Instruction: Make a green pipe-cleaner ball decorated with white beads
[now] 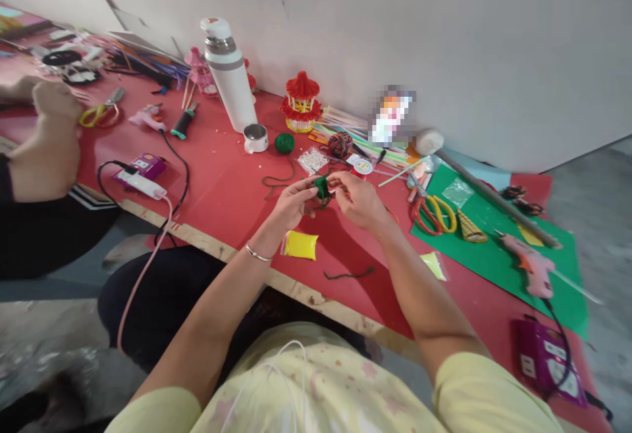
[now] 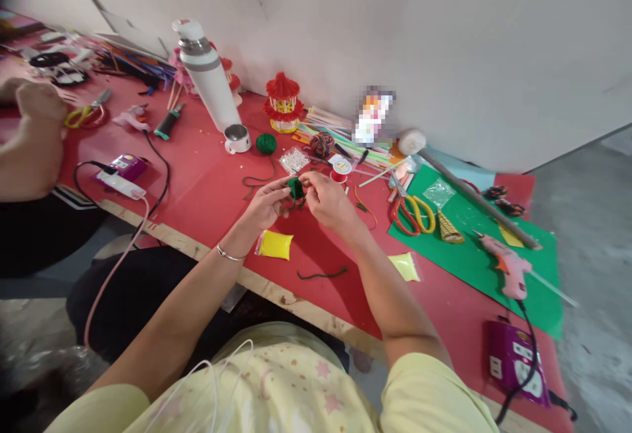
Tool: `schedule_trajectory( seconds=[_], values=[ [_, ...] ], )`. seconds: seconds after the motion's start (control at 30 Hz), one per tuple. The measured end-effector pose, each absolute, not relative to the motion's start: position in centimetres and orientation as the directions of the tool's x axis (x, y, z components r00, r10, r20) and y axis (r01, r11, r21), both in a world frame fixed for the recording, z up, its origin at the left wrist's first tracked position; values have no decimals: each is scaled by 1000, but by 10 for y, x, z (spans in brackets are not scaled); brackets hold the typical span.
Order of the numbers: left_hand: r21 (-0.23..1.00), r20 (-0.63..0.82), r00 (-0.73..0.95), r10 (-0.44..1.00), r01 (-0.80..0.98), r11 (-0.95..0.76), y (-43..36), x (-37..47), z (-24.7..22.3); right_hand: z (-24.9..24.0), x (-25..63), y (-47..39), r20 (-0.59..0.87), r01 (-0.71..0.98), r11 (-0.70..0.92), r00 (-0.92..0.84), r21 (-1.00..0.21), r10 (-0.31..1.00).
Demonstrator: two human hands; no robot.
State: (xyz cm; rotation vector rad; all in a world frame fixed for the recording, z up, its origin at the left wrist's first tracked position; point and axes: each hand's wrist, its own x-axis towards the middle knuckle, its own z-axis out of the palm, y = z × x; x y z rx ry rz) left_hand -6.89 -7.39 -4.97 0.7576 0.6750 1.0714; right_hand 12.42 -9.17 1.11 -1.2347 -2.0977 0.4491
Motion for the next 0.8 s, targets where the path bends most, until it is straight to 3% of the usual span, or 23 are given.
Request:
schedule_trajectory(
  seconds=[0.27, 0.43, 0.63, 0.8],
  values=[
    [894, -66, 200, 978, -423, 147, -76, -56, -59, 2, 111, -100, 377, 779, 497, -360, -381, 853],
    [869, -99, 158, 983, -467, 163, -75, -52, -60, 4, 103, -112, 539, 836, 509, -338, -205, 772],
    [797, -66, 158, 985, -586, 147, -78, -56, -48, -2, 90, -128, 503, 622, 737, -563, -265, 656],
    [771, -81, 218, 973, -604, 200, -80, -61, -43, -13, 84, -129, 511, 536, 804, -630, -258, 585]
  ],
)
